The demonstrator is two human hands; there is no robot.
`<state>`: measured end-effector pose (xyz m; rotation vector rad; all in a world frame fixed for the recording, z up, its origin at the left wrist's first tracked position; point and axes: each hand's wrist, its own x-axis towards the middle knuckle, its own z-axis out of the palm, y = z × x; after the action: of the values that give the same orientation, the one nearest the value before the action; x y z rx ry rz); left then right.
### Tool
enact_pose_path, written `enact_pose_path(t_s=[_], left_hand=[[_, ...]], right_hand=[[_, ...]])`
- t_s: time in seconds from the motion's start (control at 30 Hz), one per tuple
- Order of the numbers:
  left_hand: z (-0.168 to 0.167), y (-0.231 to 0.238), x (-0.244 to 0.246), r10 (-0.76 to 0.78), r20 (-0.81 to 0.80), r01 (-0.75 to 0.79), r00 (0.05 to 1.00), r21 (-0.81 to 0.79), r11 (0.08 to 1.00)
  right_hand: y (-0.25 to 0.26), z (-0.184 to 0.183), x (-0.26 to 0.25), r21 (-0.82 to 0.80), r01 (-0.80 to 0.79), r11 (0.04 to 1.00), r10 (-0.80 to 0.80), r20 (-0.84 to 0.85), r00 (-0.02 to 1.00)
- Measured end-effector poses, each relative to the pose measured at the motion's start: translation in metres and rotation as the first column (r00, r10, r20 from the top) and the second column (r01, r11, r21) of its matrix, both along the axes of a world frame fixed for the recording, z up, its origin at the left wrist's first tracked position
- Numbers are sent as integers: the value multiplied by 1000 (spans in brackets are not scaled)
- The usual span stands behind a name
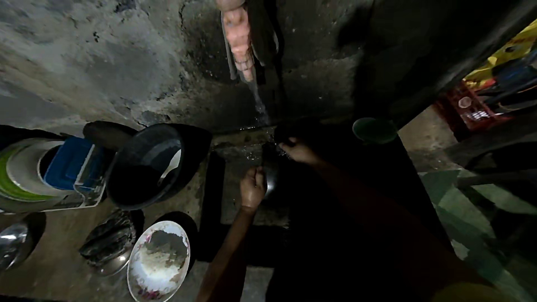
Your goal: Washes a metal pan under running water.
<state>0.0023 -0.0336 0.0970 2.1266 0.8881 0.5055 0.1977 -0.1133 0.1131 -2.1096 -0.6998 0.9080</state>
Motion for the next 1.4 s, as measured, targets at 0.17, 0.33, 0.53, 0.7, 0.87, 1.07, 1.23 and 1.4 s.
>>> enact_pose_path(t_s=[0.17,0.33,0.53,0.7,0.87,1.07,1.23,1.4], left_hand=[[0,4,-3,58,13,-56,998,-139,989],[-5,5,-1,105,14,-101,994,-172,980],[-4,3,1,118,74,-99,990,-220,970],[-12,-1,-8,122,55,-114,991,-131,985],[-19,-3,-26,5,95,-9,995,40,999],[-44,-10,-59,-72,92,46,993,252,967],[15,-15,-62,-53,-171,58,984,28,998],[72,0,21,-104,-502,9,859,-187,982]], right_hand=[[-20,-31,-83,406,-394,824,17,678,735],[13,-3,-19,104,-137,985,111,225,968],[1,-19,-91,363,-324,874,1,665,747],[8,1,-64,218,-293,931,143,520,842],[-47,-16,-89,294,-517,804,214,668,713],[-11,-14,-6,67,-41,997,42,-2,999],[-2,-20,3,-2,-47,999,46,-127,991],[7,-2,-13,-13,-46,999,43,-171,984]])
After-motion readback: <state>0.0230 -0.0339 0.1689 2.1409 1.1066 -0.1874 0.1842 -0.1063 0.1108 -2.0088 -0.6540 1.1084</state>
